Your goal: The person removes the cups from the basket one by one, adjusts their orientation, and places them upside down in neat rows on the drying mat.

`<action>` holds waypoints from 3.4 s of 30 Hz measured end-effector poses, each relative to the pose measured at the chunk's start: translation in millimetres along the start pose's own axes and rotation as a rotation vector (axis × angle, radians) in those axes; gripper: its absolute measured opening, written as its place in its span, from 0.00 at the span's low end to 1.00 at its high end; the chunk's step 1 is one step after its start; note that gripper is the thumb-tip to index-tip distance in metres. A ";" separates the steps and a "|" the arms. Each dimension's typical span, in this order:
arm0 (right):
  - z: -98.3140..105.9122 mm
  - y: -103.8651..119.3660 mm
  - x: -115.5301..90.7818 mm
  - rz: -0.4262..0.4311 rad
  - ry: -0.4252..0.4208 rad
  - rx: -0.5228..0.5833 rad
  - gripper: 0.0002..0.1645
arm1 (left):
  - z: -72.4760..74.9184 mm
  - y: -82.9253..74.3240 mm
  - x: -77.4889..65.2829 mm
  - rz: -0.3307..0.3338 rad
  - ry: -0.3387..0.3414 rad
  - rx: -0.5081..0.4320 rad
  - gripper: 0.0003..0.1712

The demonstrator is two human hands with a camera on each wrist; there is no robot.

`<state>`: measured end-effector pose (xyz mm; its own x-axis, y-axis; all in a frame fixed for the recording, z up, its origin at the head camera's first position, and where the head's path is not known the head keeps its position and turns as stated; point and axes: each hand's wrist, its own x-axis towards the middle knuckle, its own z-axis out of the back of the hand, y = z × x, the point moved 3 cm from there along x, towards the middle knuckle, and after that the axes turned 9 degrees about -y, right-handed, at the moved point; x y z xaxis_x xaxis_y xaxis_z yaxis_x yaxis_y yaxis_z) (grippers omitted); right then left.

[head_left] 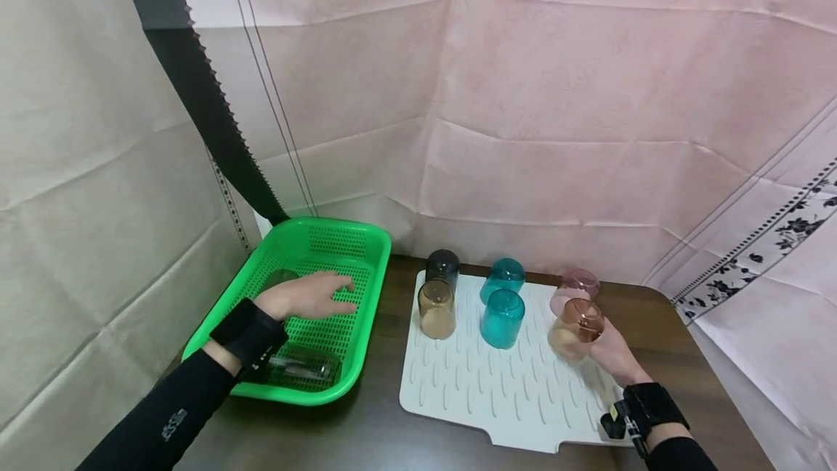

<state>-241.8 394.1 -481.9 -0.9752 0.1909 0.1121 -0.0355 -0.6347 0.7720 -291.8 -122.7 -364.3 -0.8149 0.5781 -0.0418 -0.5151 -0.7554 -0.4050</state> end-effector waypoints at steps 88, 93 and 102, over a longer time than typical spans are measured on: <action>13.4 74.8 -37.4 -0.026 0.372 -0.443 0.41 | -10.2 120.8 12.8 0.608 0.108 0.017 0.50; 12.6 75.2 -36.9 -0.031 0.372 -0.460 0.38 | -7.4 121.8 14.5 0.568 0.109 -0.019 0.51; 8.9 79.4 -39.1 0.012 0.366 -0.454 0.34 | 14.1 109.3 13.3 0.416 0.010 0.070 0.50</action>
<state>-204.5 342.8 -419.5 -0.9852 -0.0384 -0.1671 -0.0353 -0.9082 0.4170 -362.7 -201.9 -396.3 -0.9547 0.2223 -0.1979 -0.1599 -0.9439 -0.2889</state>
